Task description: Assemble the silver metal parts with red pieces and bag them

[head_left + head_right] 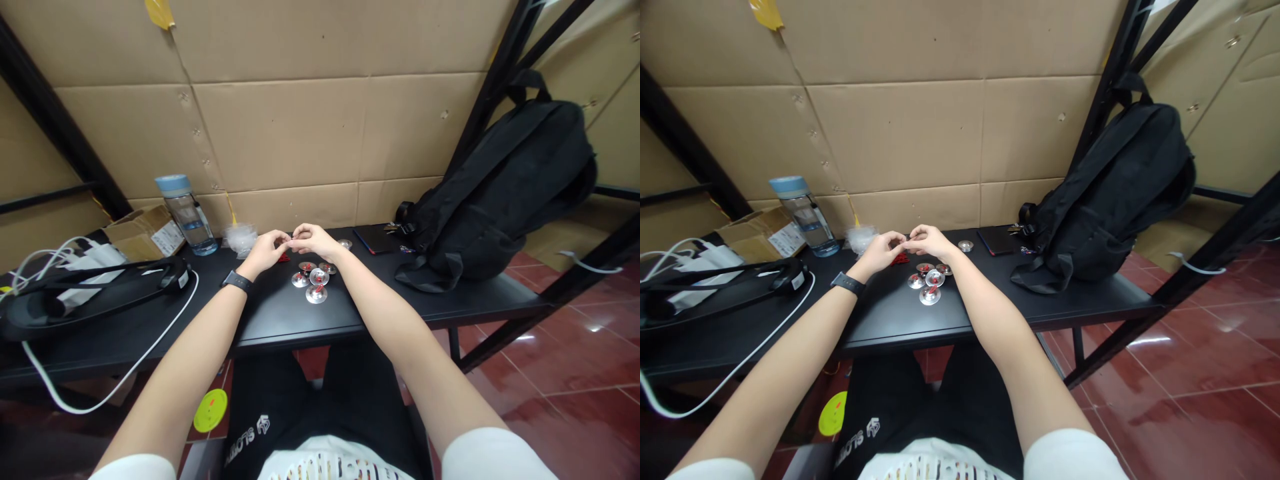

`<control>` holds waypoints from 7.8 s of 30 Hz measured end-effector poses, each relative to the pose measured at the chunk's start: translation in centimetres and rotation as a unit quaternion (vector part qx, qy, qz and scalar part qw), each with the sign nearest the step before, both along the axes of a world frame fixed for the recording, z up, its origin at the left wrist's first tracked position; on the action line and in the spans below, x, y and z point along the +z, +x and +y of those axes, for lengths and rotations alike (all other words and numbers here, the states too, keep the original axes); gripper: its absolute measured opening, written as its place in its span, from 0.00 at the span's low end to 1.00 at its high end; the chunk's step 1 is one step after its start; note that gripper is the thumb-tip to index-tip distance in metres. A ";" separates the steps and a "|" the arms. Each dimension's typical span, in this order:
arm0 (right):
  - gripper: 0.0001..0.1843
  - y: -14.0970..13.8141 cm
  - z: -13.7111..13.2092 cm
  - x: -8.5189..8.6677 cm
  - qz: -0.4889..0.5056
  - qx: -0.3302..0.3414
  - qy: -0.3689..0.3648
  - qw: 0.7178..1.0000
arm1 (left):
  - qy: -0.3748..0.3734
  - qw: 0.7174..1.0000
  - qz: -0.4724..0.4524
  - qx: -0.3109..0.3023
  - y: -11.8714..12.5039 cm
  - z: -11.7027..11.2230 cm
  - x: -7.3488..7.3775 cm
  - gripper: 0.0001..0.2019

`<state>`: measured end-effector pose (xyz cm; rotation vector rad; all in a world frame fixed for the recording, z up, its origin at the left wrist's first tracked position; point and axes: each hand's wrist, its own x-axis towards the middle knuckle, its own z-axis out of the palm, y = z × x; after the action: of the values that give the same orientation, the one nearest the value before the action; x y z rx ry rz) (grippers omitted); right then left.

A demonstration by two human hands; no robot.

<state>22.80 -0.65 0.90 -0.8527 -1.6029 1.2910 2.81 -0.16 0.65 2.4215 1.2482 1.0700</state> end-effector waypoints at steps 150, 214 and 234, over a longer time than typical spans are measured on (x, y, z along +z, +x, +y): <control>0.22 -0.2 -0.1 0.0 0.130 0.014 -0.055 0.990 | 0.099 0.994 -0.022 0.034 2.6 -2.2 0.3 0.04; 0.18 -1.2 -0.3 -0.3 0.045 -0.016 0.041 0.998 | 0.099 0.995 -0.012 -0.007 -0.5 -0.9 1.0 0.10; 0.17 5.9 1.7 0.6 -0.441 -0.336 0.124 0.823 | 0.033 0.973 0.181 0.140 -3.4 0.3 1.1 0.04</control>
<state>28.68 1.08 1.49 -1.7944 -1.7960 0.1288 -0.58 0.17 1.73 2.6312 1.7372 0.7603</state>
